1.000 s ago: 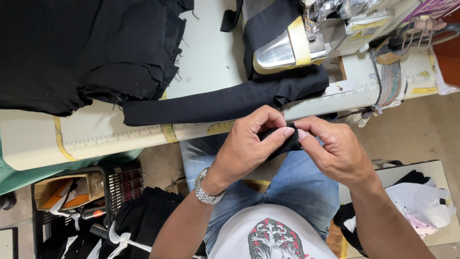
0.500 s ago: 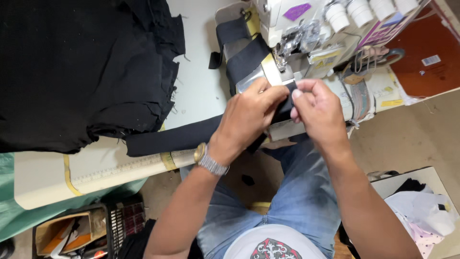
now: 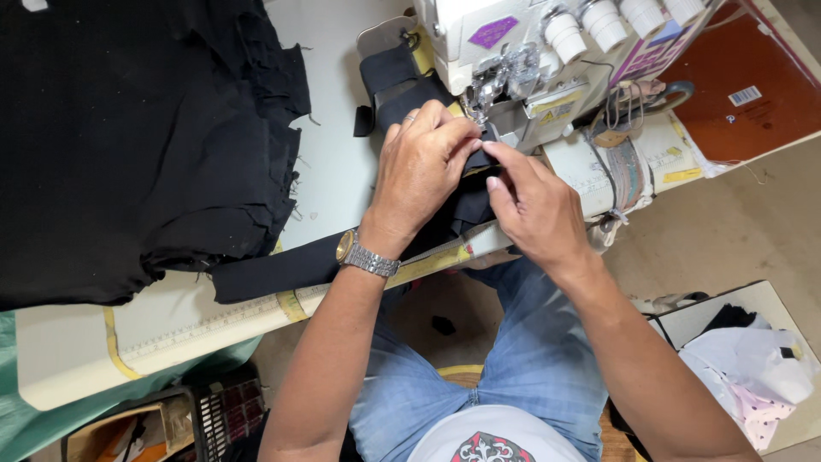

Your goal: The person cuts a long strip of black fabric into smaller pieces using shears on a sewing table. After cutting, the person folds the fabric pieces by hand and places them on the table near the sewing machine.

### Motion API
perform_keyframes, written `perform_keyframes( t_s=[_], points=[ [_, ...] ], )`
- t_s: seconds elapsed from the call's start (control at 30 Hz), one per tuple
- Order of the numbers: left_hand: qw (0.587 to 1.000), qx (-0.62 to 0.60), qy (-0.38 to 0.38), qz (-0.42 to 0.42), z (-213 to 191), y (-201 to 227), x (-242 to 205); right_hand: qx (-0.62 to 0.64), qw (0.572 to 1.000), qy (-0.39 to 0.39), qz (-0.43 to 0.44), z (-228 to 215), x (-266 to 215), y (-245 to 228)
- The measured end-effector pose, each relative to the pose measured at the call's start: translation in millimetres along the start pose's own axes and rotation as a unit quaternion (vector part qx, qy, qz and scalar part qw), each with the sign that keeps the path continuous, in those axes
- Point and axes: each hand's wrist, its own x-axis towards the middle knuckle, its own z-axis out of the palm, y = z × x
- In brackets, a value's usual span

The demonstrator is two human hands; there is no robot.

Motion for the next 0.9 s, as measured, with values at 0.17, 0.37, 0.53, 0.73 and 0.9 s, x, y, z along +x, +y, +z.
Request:
perform_keyframes(
  t_s=[0.17,0.37,0.53,0.73,0.9],
  points=[
    [1.0,0.001,0.008,-0.009,-0.2,-1.2,-1.2,-0.06,0.998,0.003,0.023,1.1,-0.2,24.7],
    [1.0,-0.004,0.003,-0.015,-0.9,0.1,-0.7,-0.099,0.994,0.001,-0.035,1.0,-5.2,18.7],
    [1.0,-0.001,0.01,-0.017,0.9,-1.6,-0.5,-0.085,0.996,-0.009,-0.018,1.4,-5.9,19.7],
    [0.999,0.037,0.027,-0.014,9.8,-16.8,1.0,-0.074,0.997,-0.012,-0.017,1.4,0.9,24.1],
    [0.985,0.159,0.055,-0.042,-10.8,-11.2,-4.9,0.046,0.998,-0.018,0.032,-4.8,-11.1,28.8]
  ],
)
